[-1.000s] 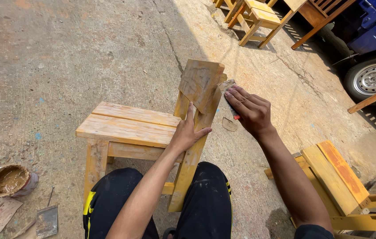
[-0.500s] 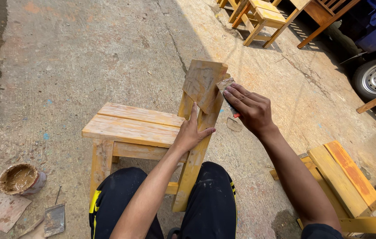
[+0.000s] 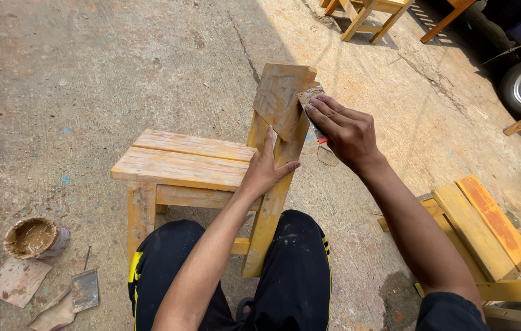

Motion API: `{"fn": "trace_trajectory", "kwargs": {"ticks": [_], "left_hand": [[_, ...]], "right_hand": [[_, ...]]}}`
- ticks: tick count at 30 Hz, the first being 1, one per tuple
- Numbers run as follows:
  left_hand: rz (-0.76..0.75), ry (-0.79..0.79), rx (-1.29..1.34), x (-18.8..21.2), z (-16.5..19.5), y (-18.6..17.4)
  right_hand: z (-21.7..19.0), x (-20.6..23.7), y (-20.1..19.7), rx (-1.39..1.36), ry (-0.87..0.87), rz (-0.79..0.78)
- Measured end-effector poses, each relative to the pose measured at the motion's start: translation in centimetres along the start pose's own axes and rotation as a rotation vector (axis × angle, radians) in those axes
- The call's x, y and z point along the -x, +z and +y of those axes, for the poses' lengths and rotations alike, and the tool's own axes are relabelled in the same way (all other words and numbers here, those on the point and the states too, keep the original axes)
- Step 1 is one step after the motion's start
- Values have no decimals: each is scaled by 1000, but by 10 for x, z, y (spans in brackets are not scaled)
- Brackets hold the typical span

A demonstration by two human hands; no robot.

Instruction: The person sits on the ground holding a small wooden chair between their legs and uses a scraper to spread wood filler from a can over the chair's back panel, seat slats and frame joints, repositioning the chair to reach different surfaces and smoothing the filler by hand between passes.

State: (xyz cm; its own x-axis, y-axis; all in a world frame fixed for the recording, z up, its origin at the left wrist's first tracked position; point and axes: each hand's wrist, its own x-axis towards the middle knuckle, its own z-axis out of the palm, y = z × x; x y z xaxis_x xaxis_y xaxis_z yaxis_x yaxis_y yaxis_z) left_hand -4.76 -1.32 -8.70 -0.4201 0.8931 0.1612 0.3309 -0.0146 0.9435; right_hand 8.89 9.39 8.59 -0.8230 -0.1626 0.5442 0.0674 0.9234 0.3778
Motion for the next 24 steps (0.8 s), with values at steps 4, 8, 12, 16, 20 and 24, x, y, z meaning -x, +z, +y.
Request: {"fn": "trace_trajectory", "kwargs": {"ticks": [4, 8, 12, 16, 20, 24], "left_hand": [[7, 8, -13, -4, -1, -3], [22, 34, -26, -4, 2, -4], [5, 11, -39, -1, -3, 0], [15, -1, -33, -7, -12, 1], [40, 38, 17, -11, -14, 0], [22, 30, -14, -7, -12, -1]], "right_hand": [[-15, -5, -3, -13, 15, -49], [-8, -17, -20, -24, 54, -73], [-10, -28, -11, 7, 195, -41], [-44, -18, 4, -72, 243, -60], [-77, -6, 0, -91, 232, -160], [-76, -7, -13, -171, 358, -185]]}}
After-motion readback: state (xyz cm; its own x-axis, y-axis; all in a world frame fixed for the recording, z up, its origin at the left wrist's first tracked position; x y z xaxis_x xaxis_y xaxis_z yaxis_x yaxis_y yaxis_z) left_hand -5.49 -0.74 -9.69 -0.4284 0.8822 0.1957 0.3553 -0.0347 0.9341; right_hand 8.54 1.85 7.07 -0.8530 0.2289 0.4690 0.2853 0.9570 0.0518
